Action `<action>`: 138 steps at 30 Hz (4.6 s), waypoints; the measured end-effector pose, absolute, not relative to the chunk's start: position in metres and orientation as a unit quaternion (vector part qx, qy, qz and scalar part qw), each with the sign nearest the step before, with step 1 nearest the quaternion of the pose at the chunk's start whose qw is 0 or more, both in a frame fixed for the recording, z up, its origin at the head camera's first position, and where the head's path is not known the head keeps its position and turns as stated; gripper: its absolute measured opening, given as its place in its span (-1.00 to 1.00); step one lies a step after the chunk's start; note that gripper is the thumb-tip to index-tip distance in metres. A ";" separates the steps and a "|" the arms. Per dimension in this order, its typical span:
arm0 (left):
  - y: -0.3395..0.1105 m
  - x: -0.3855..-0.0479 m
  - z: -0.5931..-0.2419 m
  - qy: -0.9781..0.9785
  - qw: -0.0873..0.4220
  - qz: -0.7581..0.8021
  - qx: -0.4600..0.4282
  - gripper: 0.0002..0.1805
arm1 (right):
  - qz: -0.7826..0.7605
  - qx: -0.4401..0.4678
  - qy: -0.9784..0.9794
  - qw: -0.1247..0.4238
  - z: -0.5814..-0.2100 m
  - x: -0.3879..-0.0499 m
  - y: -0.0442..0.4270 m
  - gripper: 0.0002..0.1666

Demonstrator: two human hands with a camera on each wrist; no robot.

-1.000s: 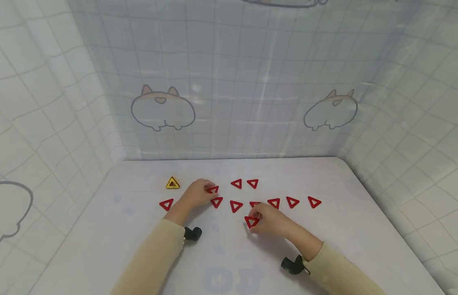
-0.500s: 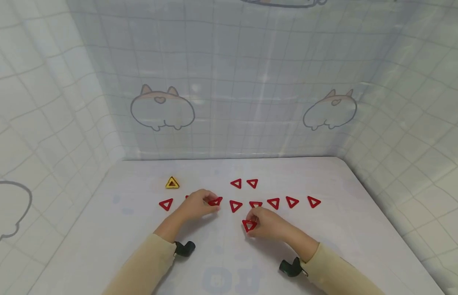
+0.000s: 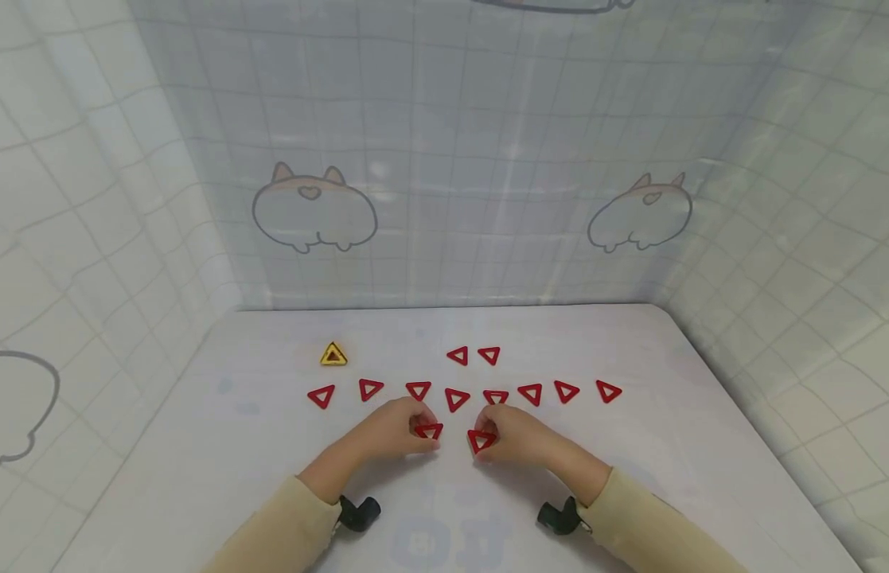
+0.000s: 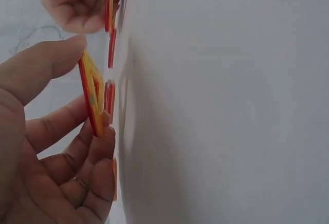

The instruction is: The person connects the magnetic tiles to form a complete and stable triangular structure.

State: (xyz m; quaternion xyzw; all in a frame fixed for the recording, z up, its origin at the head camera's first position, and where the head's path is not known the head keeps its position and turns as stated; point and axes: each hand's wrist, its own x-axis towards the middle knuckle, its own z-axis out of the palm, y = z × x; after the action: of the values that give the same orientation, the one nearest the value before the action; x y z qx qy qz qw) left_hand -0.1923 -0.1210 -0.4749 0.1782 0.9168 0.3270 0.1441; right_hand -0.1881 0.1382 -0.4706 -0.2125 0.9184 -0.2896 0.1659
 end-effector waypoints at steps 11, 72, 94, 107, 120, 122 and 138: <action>-0.106 -0.184 -0.476 0.930 0.126 0.280 0.200 -0.62 | -0.279 -0.209 0.922 0.169 -0.469 -0.191 0.133 -0.55; -0.085 -0.170 -0.475 0.921 0.129 0.318 0.186 -0.72 | -0.281 -0.245 0.916 0.148 -0.467 -0.188 0.128 -0.62; -0.160 -0.182 -0.457 0.940 0.056 0.329 0.076 -0.70 | -0.274 -0.237 0.919 0.154 -0.466 -0.186 0.131 -0.62; -0.239 -0.201 -0.460 0.937 0.036 0.347 0.003 -0.60 | -0.283 -0.228 0.916 0.168 -0.466 -0.187 0.130 -0.61; -0.267 -0.220 -0.477 0.935 0.084 0.344 -0.010 -0.33 | -0.285 -0.224 0.916 0.174 -0.467 -0.188 0.131 -0.62; -0.269 -0.222 -0.480 0.935 0.090 0.344 -0.009 -0.33 | -0.282 -0.227 0.916 0.172 -0.467 -0.188 0.131 -0.62; -0.272 -0.220 -0.482 0.936 0.098 0.337 -0.012 -0.43 | -0.276 -0.229 0.918 0.171 -0.469 -0.188 0.130 -0.61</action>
State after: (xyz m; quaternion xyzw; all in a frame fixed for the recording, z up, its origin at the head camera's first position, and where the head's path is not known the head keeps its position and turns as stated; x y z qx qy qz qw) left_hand -0.2204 -0.2720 -0.4822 -0.0118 0.9363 0.3371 0.0983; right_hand -0.1876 0.1305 -0.4689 -0.2286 0.9176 -0.2765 0.1709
